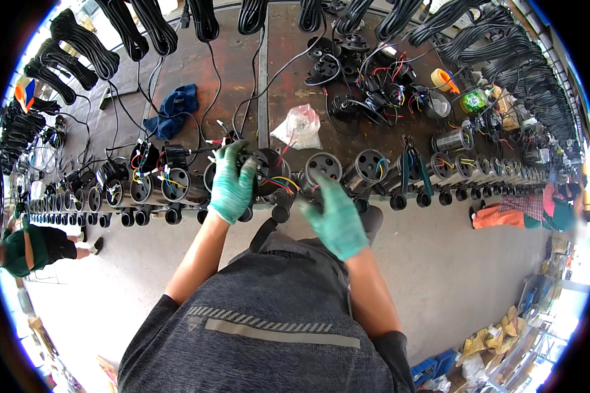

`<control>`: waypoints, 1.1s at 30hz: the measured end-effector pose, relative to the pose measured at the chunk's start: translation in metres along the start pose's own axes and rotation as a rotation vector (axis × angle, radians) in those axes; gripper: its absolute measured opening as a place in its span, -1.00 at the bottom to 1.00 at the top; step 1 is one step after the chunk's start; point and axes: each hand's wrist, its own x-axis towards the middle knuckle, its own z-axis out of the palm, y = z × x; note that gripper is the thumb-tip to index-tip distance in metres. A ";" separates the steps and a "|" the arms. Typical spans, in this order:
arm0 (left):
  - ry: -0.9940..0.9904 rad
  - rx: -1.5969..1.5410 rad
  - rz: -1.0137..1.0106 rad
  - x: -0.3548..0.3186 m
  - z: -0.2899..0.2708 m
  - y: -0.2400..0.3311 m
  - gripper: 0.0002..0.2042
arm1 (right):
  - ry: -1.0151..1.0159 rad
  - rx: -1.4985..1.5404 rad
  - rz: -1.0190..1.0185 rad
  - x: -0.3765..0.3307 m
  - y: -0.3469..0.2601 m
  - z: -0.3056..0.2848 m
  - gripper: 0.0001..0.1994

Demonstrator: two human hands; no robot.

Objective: The person assembles cylindrical electrical components at a workbench, inserting and securing wires into the units using both hands. They repeatedly pick up components, route wires, and place the assembled units into a row of holders along the bench.

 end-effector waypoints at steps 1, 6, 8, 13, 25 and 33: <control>-0.023 0.020 -0.031 -0.002 0.003 0.001 -0.56 | -0.001 -0.008 -0.025 0.011 0.000 0.015 -0.38; -0.077 0.199 0.020 0.001 0.001 0.014 -0.48 | 0.033 0.019 -0.068 0.047 0.016 0.057 -0.60; -0.120 0.262 0.027 0.000 -0.005 0.023 -0.46 | -0.014 0.096 0.045 0.053 0.017 0.056 -0.68; -0.102 0.361 0.168 0.000 -0.003 0.026 -0.54 | -0.131 0.179 0.157 0.060 0.006 0.052 -0.74; -0.333 0.450 0.492 0.021 -0.003 0.032 -0.59 | 0.233 -0.162 -0.358 0.059 0.009 0.057 -0.84; -0.415 0.347 0.464 0.032 0.000 0.024 -0.73 | 0.201 -0.064 -0.262 0.055 -0.017 0.017 -0.78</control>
